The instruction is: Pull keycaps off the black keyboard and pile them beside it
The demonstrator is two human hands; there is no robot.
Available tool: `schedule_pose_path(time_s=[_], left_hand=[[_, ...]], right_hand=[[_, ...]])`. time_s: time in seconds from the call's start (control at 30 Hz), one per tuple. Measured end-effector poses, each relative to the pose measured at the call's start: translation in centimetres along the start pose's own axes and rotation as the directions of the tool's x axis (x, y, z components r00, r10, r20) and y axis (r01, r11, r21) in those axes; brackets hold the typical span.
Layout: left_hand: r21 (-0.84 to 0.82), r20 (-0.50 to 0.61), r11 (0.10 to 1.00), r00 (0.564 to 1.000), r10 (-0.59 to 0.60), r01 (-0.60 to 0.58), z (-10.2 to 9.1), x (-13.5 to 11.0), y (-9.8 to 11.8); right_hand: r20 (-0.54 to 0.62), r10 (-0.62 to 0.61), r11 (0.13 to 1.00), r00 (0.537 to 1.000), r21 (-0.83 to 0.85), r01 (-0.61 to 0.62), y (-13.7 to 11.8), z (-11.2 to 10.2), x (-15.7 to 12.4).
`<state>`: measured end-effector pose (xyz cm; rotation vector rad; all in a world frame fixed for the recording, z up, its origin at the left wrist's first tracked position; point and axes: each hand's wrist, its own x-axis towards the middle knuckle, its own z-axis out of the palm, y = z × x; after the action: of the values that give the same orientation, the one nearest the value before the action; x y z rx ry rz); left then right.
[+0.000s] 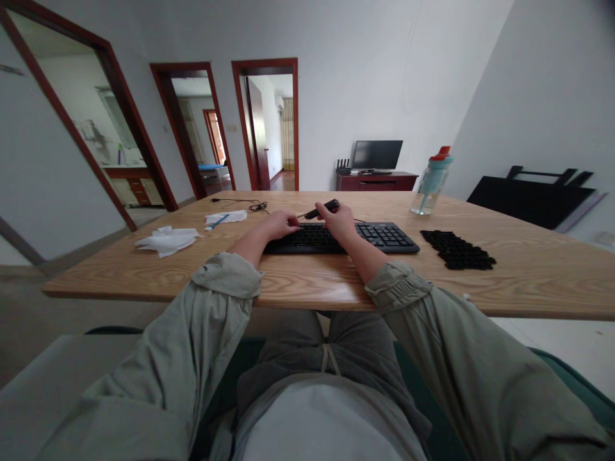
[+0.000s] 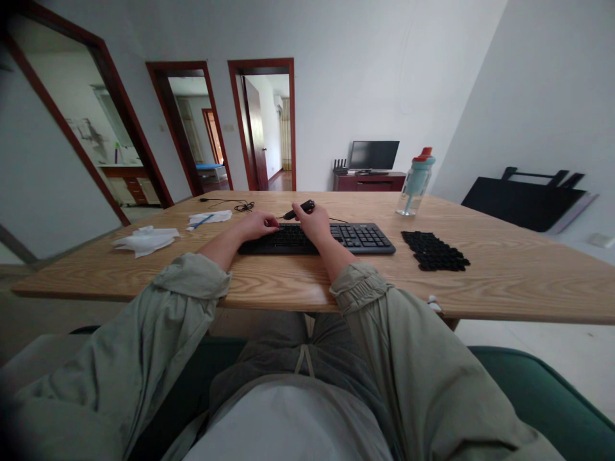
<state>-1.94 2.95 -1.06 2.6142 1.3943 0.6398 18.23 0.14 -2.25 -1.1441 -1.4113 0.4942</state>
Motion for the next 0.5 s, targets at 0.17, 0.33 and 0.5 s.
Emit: schedule_pose_path(time_s=[0.17, 0.33, 0.5], left_hand=[[0.070, -0.011, 0.997, 1.000, 0.015, -0.014, 0.1, -0.1, 0.2], [0.191, -0.024, 0.981, 0.999, 0.044, -0.038, -0.1, -0.3, 0.7], [0.296, -0.009, 0.954, 0.999, 0.050, -0.045, -0.4, -0.2, 1.2]], right_hand=[[0.000, -0.023, 0.996, 1.000, -0.091, 0.023, 0.1, -0.2, 0.0], [0.008, -0.094, 0.974, 0.996, -0.208, 0.094, -0.2, -0.3, -0.2], [0.029, -0.122, 0.951, 0.992, -0.283, 0.126, -0.9, -0.3, -0.6]])
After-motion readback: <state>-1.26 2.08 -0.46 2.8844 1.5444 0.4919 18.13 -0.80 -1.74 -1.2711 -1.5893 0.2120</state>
